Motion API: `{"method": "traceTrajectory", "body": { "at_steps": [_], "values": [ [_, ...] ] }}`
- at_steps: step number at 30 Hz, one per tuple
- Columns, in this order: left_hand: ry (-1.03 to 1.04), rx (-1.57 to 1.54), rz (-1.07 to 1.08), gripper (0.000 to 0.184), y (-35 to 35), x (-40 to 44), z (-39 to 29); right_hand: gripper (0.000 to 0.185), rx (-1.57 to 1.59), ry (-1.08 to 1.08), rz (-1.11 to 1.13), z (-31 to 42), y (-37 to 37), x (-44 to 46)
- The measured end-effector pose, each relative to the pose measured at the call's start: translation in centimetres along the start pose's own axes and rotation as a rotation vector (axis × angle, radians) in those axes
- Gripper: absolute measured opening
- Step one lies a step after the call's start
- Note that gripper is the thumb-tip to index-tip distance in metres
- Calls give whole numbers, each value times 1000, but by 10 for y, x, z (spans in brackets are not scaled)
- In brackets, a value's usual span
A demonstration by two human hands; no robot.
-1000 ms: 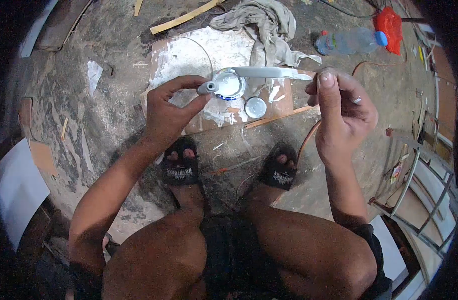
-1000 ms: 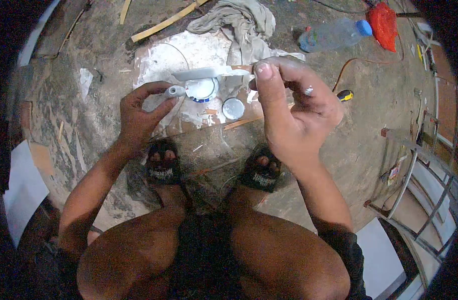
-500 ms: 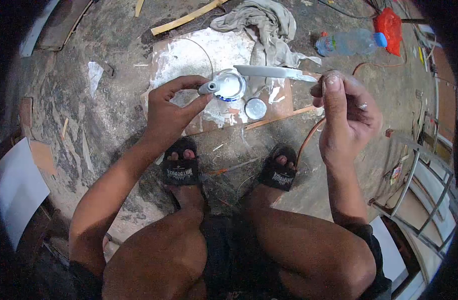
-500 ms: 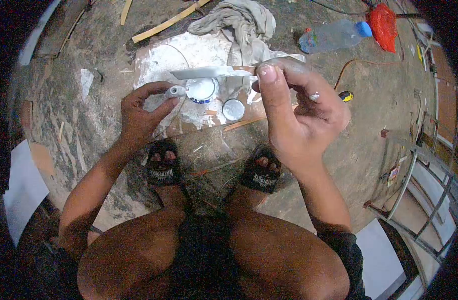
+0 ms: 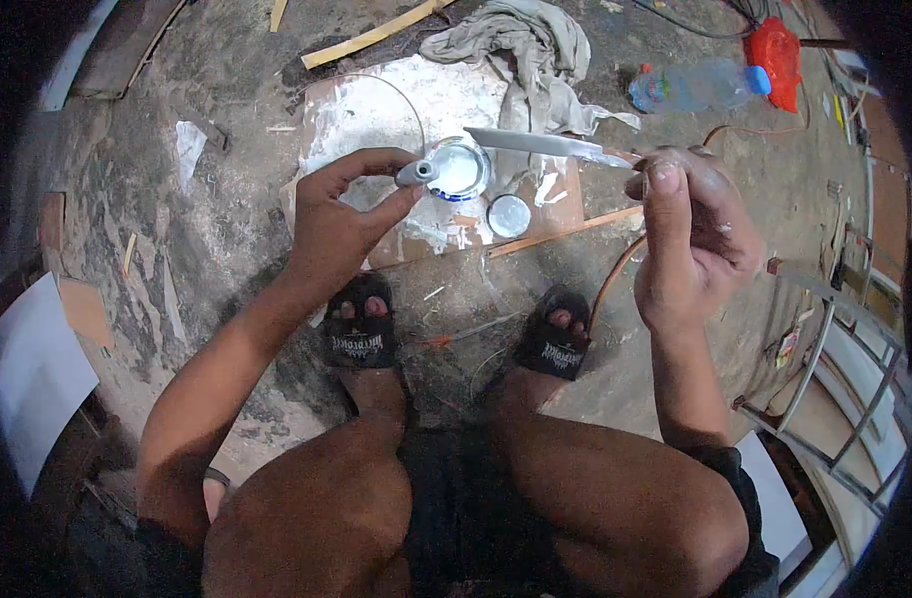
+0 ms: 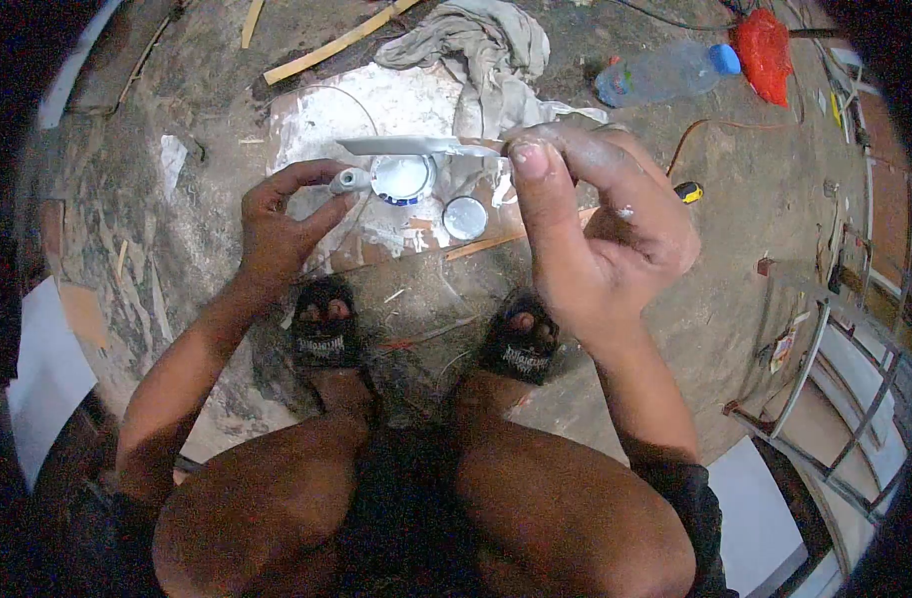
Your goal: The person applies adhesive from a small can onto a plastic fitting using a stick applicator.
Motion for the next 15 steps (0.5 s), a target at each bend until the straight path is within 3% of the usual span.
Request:
{"method": "traceTrajectory", "body": {
  "at_steps": [15],
  "values": [
    [70,-68,9,26,8,2,-10,5,31,-87,63,18,6,2]
  ]
}}
Point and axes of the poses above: each hand's wrist, its own x-axis towards the middle knuckle, its own y-axis out of the palm, z = x × y, the point moved 8 cm from there along x, towards the middle knuckle, and after that the axes turned 11 degrees about z, right-handed, at the moved point
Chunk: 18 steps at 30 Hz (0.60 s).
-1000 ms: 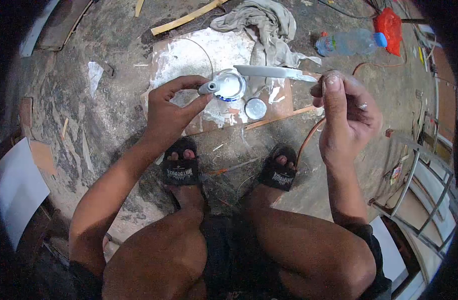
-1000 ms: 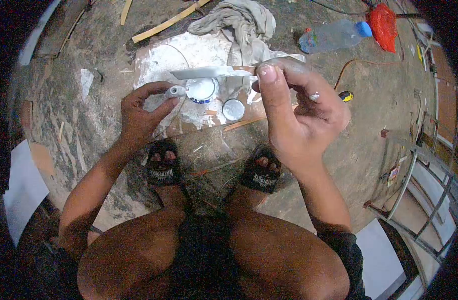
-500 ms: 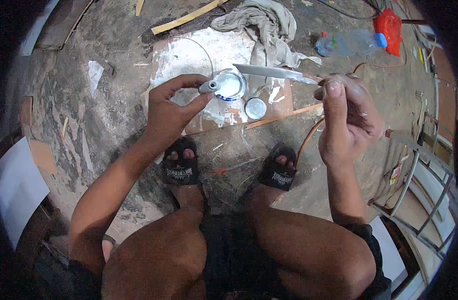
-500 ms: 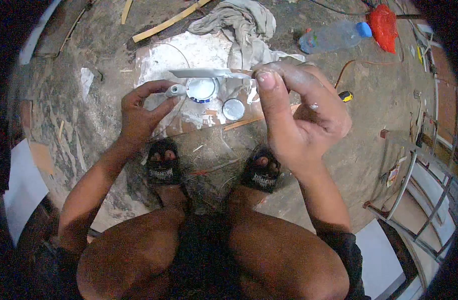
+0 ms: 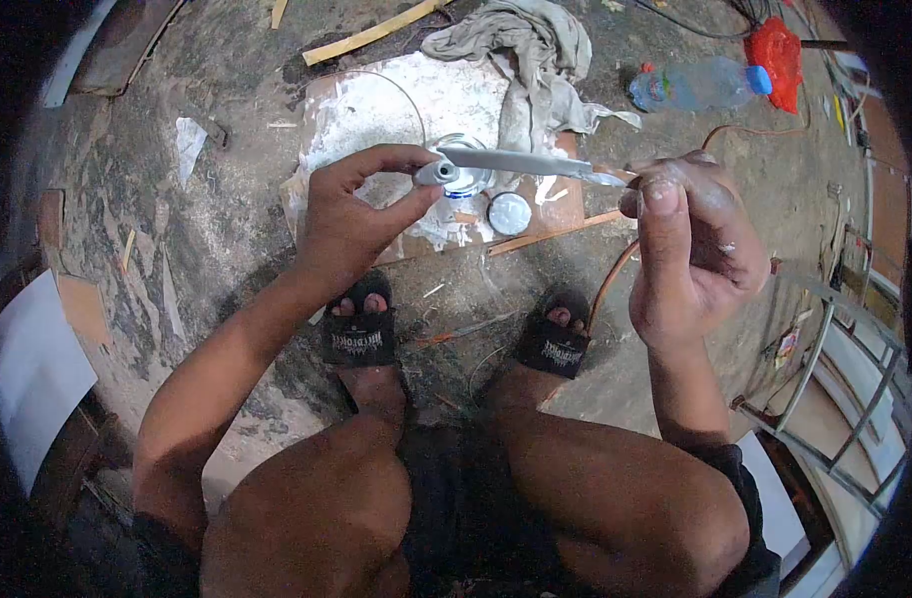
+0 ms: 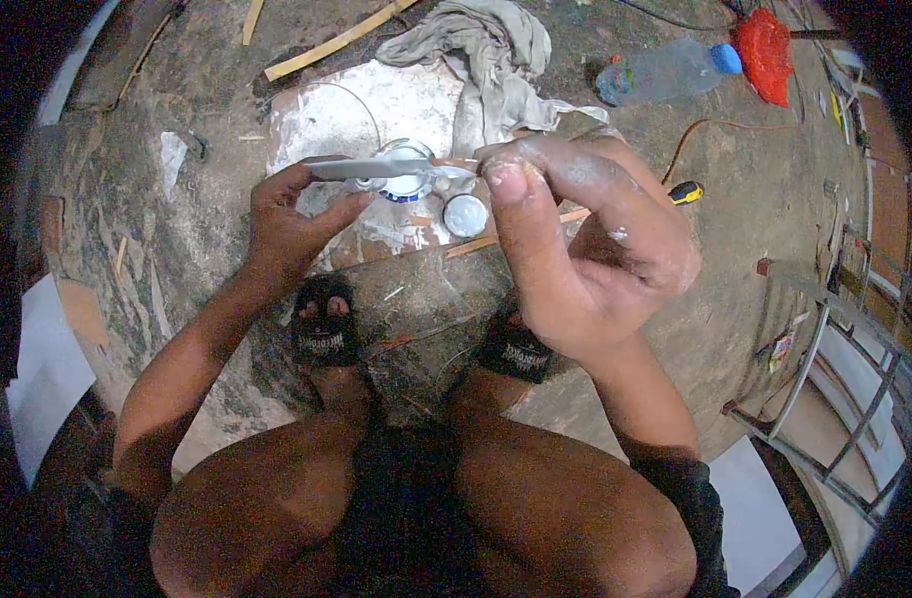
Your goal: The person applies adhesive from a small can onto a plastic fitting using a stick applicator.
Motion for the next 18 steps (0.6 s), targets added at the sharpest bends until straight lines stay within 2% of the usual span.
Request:
{"method": "traceTrajectory", "body": {
  "at_steps": [2,9,18],
  "values": [
    [-1,33,-3,26,0,0,-3,5,16,43,-12,0,1,-1],
    [28,71,1,27,0,0,-7,6,-17,-10,20,2,1,-1],
    [9,-26,-4,25,2,2,-2,6,-27,16,26,6,1,-1]
  ]
}}
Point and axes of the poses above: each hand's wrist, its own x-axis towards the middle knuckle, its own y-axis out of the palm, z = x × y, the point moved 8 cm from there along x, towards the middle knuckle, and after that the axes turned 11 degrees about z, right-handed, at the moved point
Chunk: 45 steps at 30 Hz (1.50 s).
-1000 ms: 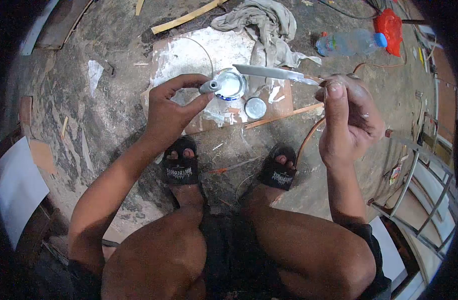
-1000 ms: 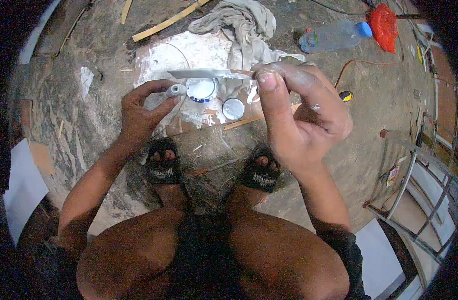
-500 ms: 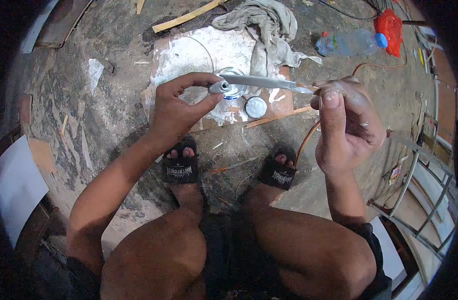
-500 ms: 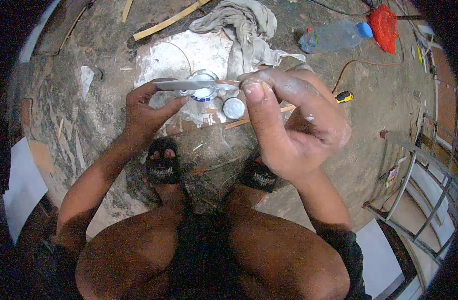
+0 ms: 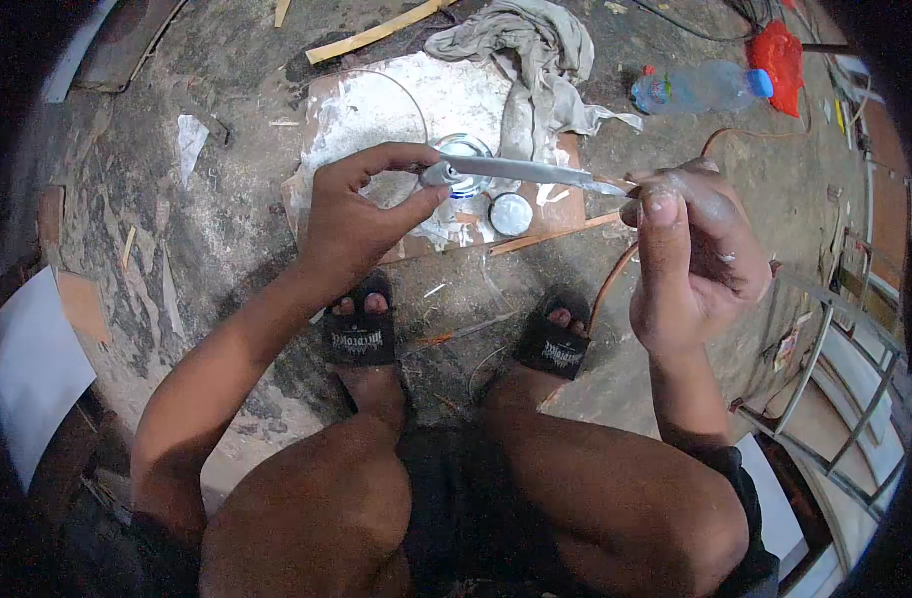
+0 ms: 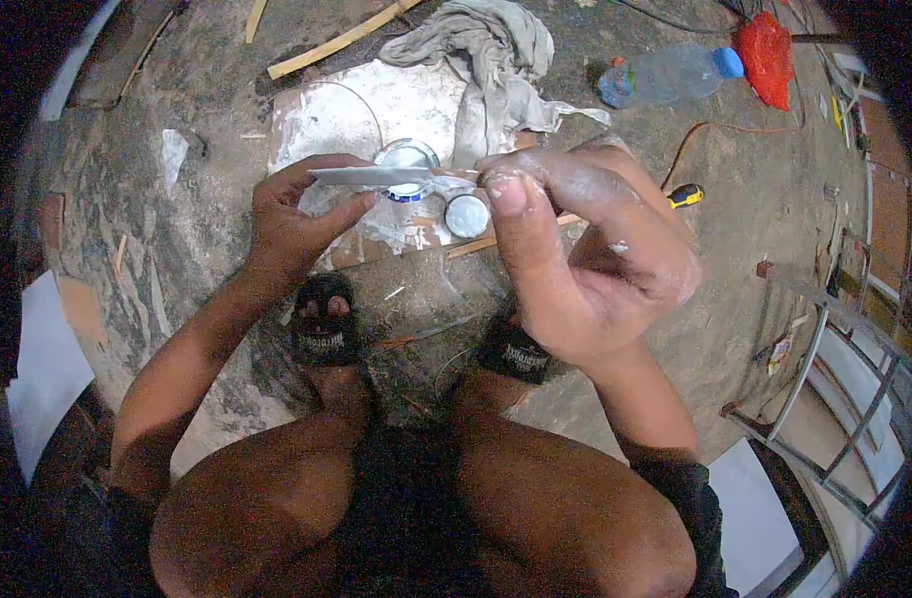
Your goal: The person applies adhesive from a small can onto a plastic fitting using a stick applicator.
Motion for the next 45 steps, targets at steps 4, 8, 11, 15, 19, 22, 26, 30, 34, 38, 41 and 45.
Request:
{"method": "traceTrajectory", "body": {
  "at_steps": [4,8,11,15,19,22,26,30,34,38,41,45],
  "values": [
    [0,54,5,26,0,0,-4,6,-22,-27,12,0,0,1],
    [-1,48,5,26,0,0,-3,6,-32,0,21,0,1,0],
    [13,44,3,26,0,1,-2,6,-15,-46,4,-2,0,0],
    [1,20,5,26,0,1,-1,8,-13,-45,14,0,0,0],
    [34,59,1,26,-1,1,-5,8,-25,-38,13,-1,0,0],
    [46,27,-7,26,1,2,-4,8,-29,-27,0,0,-1,-1],
    [25,68,8,26,-1,3,-9,8,-37,-44,3,0,-2,0],
    [26,14,5,26,1,4,-3,8,-44,-71,8,1,-2,0],
    [30,8,2,26,1,3,-5,8,-49,-94,20,2,-3,0],
    [40,27,2,26,1,4,-5,8,-50,-109,21,4,-2,1],
    [38,-8,19,26,2,5,-3,9,-38,-121,12,5,-2,0],
    [16,-32,21,26,2,5,-3,9,-77,-172,28,8,-2,1]
  ]
}}
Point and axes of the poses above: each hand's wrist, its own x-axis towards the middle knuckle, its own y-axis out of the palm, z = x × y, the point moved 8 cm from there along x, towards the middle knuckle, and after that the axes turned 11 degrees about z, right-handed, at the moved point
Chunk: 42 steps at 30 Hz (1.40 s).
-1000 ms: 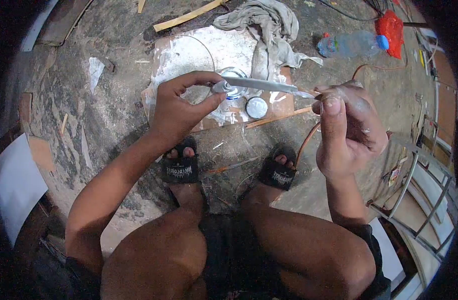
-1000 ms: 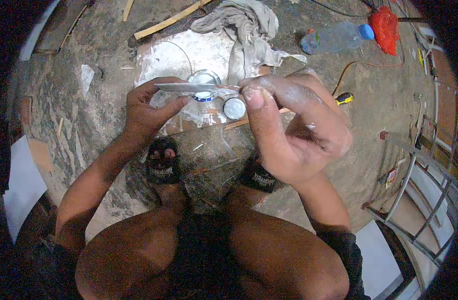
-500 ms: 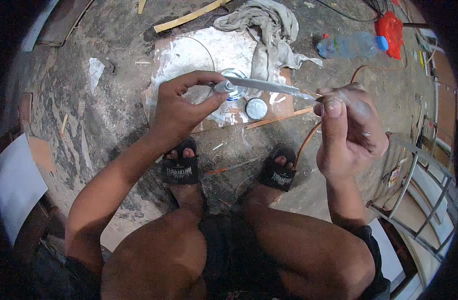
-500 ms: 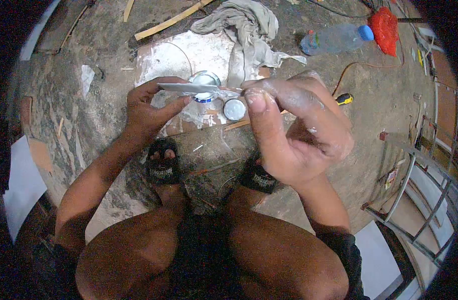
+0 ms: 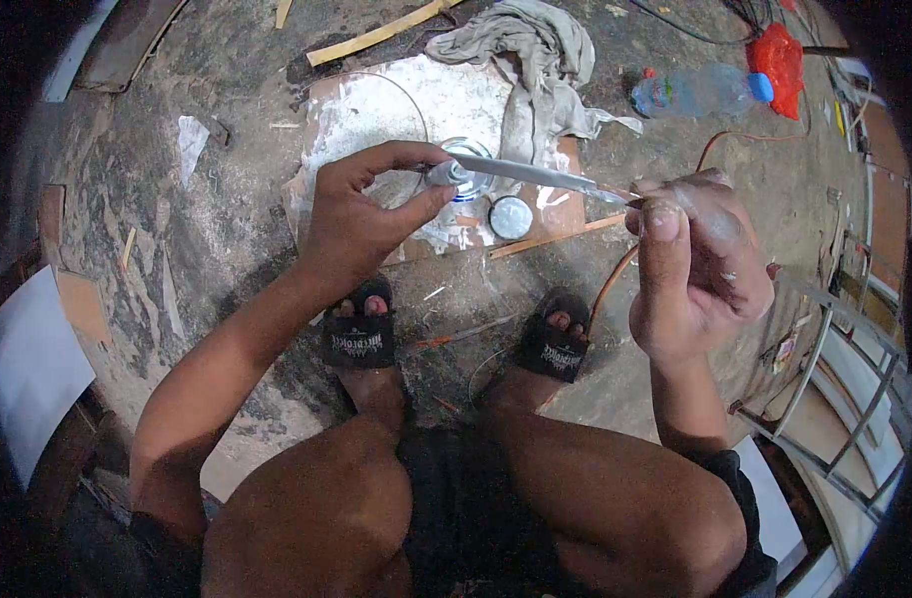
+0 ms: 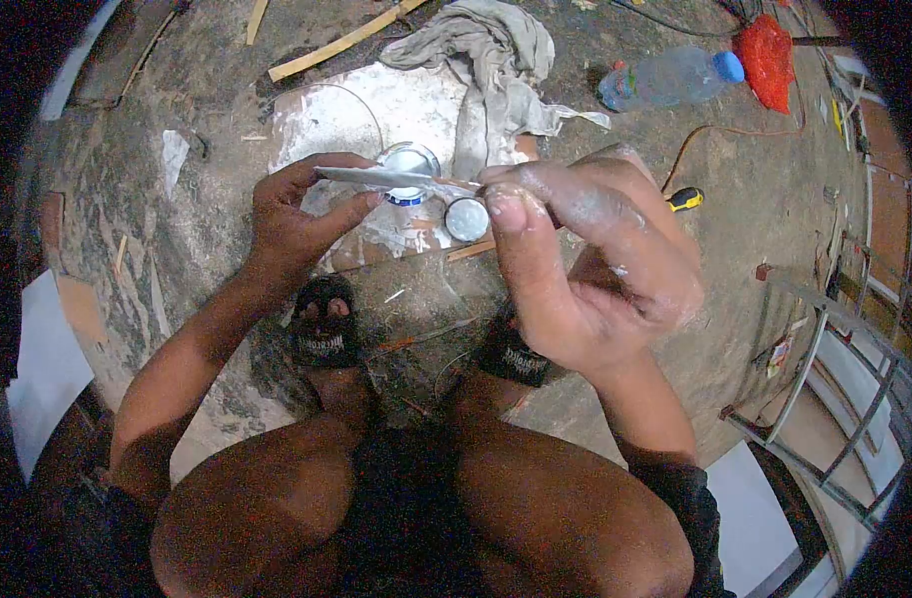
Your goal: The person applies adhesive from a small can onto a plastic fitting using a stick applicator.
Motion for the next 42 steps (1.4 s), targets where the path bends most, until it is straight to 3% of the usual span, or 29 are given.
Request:
{"method": "traceTrajectory", "body": {
  "at_steps": [42],
  "values": [
    [34,48,-26,27,-2,-2,-1,13,-34,-54,18,6,-2,1]
  ]
}}
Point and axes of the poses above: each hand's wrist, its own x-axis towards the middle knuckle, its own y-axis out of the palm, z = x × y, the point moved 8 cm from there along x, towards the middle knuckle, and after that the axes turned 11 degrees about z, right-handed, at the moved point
